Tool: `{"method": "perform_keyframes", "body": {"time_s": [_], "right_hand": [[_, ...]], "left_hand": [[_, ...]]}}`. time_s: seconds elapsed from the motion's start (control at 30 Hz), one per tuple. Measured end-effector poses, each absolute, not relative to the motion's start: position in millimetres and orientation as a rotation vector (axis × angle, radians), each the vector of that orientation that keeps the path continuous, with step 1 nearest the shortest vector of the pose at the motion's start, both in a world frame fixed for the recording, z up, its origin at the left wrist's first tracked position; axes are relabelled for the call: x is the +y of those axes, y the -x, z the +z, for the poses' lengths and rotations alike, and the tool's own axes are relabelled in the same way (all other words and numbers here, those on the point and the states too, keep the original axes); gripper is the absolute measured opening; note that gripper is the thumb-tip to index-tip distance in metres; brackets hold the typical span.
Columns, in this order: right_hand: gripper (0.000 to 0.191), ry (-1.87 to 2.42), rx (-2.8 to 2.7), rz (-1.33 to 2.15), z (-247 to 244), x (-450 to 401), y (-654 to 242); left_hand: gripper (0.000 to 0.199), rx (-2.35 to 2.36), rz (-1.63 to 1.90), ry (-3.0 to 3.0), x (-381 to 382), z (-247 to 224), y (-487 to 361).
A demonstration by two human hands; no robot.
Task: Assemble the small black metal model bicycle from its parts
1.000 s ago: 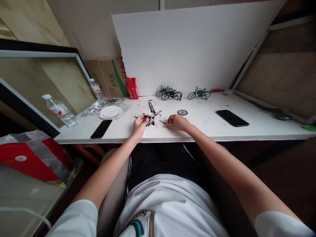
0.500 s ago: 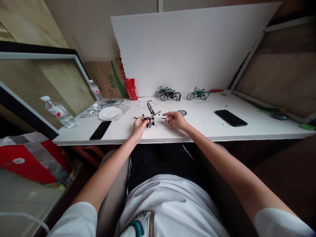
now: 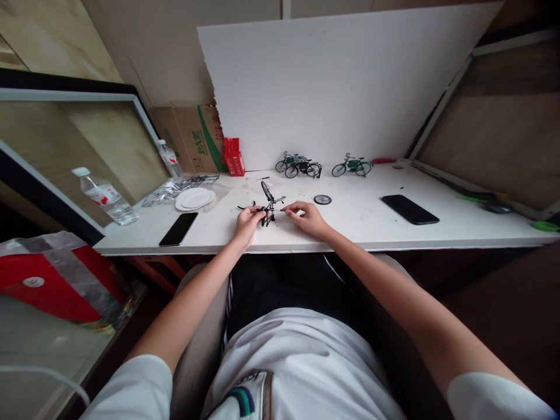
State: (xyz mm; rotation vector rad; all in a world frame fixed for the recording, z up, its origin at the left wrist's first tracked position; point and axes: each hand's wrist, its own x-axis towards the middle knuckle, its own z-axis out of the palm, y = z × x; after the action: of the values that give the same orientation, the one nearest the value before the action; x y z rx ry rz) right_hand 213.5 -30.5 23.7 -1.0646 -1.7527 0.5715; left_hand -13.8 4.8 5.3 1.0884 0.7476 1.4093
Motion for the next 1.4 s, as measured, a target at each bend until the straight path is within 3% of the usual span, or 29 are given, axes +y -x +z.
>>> {"method": "perform_keyframes", "body": {"time_s": [0.77,1.4], "right_hand": [[0.034,0.957,-1.775,0.324,24.3,-35.1,-210.0],[0.046,0.978,-1.861,0.25,22.6,-34.0,-209.6]], "left_hand": [[0.044,0.78,1.5,-1.221,2.3,2.9,13.1],[0.052,0.78,1.509,-1.184,2.3,3.2,13.0]]}}
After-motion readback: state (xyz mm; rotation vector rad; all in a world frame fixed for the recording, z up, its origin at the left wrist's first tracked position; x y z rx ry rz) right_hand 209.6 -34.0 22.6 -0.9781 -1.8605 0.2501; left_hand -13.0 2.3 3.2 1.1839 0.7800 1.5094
